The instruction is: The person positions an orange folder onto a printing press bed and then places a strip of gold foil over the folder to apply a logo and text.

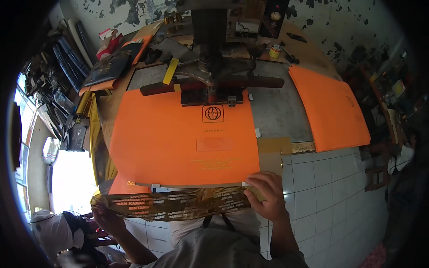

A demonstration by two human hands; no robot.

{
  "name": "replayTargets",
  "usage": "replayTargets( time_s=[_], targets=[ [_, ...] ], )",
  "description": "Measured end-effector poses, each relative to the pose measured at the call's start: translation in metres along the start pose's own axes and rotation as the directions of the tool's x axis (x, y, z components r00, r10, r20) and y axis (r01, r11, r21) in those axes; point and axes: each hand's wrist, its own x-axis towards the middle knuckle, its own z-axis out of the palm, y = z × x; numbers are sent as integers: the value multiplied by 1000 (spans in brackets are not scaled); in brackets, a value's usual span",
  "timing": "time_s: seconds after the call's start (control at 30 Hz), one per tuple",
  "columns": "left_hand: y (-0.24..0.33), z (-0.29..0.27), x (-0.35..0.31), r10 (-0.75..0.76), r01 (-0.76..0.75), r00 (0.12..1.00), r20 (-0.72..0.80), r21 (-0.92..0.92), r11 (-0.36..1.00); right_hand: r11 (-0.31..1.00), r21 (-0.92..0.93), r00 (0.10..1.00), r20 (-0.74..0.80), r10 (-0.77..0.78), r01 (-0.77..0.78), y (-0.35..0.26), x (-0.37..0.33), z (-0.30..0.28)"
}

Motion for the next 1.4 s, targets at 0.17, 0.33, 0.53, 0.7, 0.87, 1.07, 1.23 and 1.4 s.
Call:
replayTargets(
  time_s=[0.17, 0.33, 0.53, 0.7, 0.87, 1.07, 1.23, 1.4],
  targets=[
    [23, -36, 30, 82, 150, 912, -401, 514, 845, 997, -71, 999, 11, 32, -32, 8, -7, 12],
    [23, -31, 34, 181, 66, 969, -168, 882, 466, 995, -92, 999, 22, 49, -47, 9, -7, 10],
    [17, -72, 47, -72, 129, 984, -161, 936, -327, 990, -119, 997, 1, 82, -82, 9, -7, 10],
    [13, -36, 45, -250, 168, 898, -362, 807, -566, 957, -232, 984, -2, 176, -172, 10, -5, 14],
    [1, 37, 41, -315, 29, 946, 82, 942, 335, 943, -281, 983, -24, 180, -180, 5, -6, 23],
    [-48, 51, 57, 263, -298, 925, 275, 953, 50, 954, -248, 985, -10, 172, -169, -9, -2, 23],
    [-40, 60, 65, 60, -51, 998, 8, 653, 756, 961, -265, 993, 72, 95, -72, -22, -1, 25],
    [-32, 72, 77, -32, 22, 999, 21, 389, 921, 957, -289, 993, 110, 45, -11, -21, 1, 36]
  ],
)
